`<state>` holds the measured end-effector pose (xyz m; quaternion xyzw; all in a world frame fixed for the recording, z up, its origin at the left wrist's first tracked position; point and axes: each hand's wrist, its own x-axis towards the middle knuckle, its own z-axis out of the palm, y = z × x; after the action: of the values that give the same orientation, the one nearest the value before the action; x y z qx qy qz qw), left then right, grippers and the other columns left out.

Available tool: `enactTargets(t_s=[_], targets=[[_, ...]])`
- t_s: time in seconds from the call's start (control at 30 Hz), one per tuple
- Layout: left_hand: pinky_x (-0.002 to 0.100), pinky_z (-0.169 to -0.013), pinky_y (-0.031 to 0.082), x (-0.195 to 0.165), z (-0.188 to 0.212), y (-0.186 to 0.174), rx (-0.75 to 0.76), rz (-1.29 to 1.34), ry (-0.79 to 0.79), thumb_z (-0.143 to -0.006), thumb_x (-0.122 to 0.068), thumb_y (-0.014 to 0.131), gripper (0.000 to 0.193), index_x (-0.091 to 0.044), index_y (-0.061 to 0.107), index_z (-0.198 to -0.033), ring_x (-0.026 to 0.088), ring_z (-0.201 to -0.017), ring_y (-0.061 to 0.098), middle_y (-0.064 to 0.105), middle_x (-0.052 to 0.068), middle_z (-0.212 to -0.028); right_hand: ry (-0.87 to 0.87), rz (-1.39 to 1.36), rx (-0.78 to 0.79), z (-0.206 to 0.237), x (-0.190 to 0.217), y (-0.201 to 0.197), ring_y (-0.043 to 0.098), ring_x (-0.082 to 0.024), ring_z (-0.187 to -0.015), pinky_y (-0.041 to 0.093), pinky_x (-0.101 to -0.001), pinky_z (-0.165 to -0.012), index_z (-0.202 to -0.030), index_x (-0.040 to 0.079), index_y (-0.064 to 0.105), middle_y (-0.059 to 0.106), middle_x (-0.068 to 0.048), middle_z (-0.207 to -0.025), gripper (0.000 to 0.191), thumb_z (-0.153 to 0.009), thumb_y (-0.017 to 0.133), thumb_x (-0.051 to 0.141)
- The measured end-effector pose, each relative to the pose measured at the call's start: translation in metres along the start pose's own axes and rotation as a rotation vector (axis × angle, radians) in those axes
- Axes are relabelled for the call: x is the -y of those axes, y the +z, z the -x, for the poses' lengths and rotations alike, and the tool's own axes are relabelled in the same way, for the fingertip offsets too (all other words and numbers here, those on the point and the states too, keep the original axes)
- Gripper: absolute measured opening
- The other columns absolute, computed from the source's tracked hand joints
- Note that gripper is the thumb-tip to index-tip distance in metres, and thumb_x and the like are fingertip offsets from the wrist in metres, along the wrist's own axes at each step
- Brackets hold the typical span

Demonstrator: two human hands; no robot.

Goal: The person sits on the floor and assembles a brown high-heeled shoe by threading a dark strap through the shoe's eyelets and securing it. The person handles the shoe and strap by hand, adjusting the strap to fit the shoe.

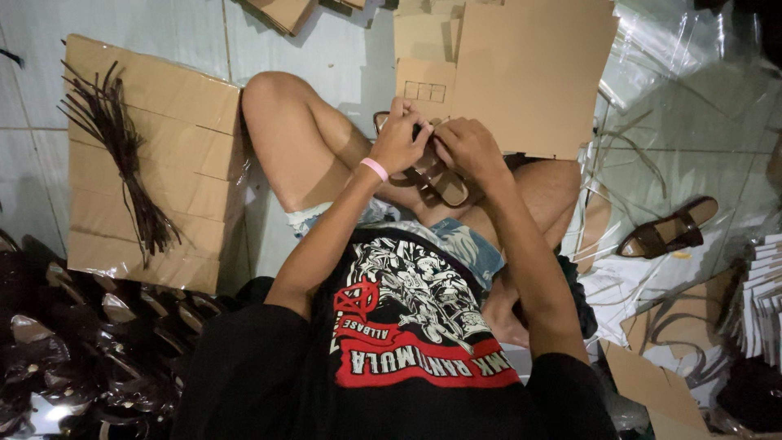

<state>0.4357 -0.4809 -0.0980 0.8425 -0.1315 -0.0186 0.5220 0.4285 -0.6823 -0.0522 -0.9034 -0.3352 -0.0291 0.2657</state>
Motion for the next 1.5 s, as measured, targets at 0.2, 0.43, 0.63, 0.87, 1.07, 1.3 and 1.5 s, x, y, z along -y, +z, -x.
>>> enactTargets(t_s=[0.2, 0.43, 0.63, 0.87, 1.07, 1.3, 1.5], targets=[[0.038, -0.099, 0.051, 0.01, 0.004, -0.015, 0.112, 0.164, 0.064, -0.086, -0.014, 0.082, 0.016, -0.002, 0.074, -0.094, 0.031, -0.111, 0.064, 0.056, 0.016, -0.121, 0.363, -0.318, 0.057, 0.008, 0.007, 0.01, 0.065, -0.038, -0.088, 0.053, -0.0446, -0.08, -0.101, 0.002, 0.068, 0.066, -0.019, -0.095, 0.013, -0.091, 0.067, 0.01], [0.038, -0.101, 0.051, 0.017, 0.01, -0.019, 0.122, 0.154, -0.054, -0.085, -0.018, 0.084, 0.017, -0.004, 0.076, -0.091, 0.03, -0.116, 0.063, 0.059, 0.012, -0.124, 0.473, -0.415, 0.036, 0.008, 0.018, 0.017, 0.068, -0.033, -0.081, 0.054, -0.0395, -0.073, -0.106, -0.001, 0.068, 0.07, -0.019, -0.092, 0.02, -0.093, 0.071, 0.015], [0.041, -0.1, 0.047, 0.012, 0.013, -0.018, 0.105, 0.09, -0.017, -0.084, -0.017, 0.084, 0.017, -0.003, 0.074, -0.086, 0.03, -0.115, 0.061, 0.054, 0.015, -0.126, 0.53, -0.492, -0.035, 0.01, 0.021, 0.014, 0.074, -0.019, -0.082, 0.056, -0.0319, -0.074, -0.111, 0.005, 0.075, 0.076, -0.013, -0.096, 0.02, -0.098, 0.076, 0.021], [0.041, -0.1, 0.047, 0.008, 0.023, -0.021, 0.029, 0.068, 0.013, -0.08, -0.018, 0.085, 0.015, -0.005, 0.077, -0.082, 0.027, -0.117, 0.064, 0.059, 0.011, -0.128, 0.439, -0.4, 0.069, 0.008, 0.011, 0.027, 0.064, -0.036, -0.091, 0.05, -0.0433, -0.082, -0.1, 0.002, 0.071, 0.069, -0.017, -0.094, 0.017, -0.096, 0.07, 0.018], [0.037, -0.098, 0.053, 0.023, 0.017, -0.027, 0.011, 0.107, -0.159, -0.093, -0.02, 0.08, 0.014, -0.008, 0.083, -0.098, 0.027, -0.115, 0.067, 0.067, 0.01, -0.126, 0.482, -0.444, 0.059, 0.006, 0.019, 0.037, 0.065, -0.034, -0.092, 0.051, -0.0421, -0.084, -0.101, 0.002, 0.07, 0.07, -0.015, -0.095, 0.017, -0.097, 0.07, 0.019], [0.032, -0.087, 0.058, 0.022, 0.011, -0.024, -0.011, 0.131, -0.263, -0.089, -0.013, 0.078, 0.014, -0.001, 0.08, -0.097, 0.025, -0.102, 0.072, 0.07, 0.012, -0.123, 0.496, -0.479, 0.025, -0.005, 0.033, 0.025, 0.069, -0.03, -0.083, 0.054, -0.0395, -0.076, -0.101, 0.003, 0.069, 0.07, -0.015, -0.094, 0.017, -0.094, 0.072, 0.018], [0.034, -0.083, 0.059, 0.018, 0.005, -0.027, 0.072, 0.185, -0.266, -0.084, -0.013, 0.081, 0.012, -0.004, 0.081, -0.092, 0.025, -0.094, 0.073, 0.068, 0.013, -0.12, 0.459, -0.335, 0.072, -0.009, 0.046, 0.011, 0.067, -0.034, -0.086, 0.053, -0.0427, -0.077, -0.101, 0.002, 0.07, 0.068, -0.016, -0.093, 0.016, -0.095, 0.072, 0.017]])
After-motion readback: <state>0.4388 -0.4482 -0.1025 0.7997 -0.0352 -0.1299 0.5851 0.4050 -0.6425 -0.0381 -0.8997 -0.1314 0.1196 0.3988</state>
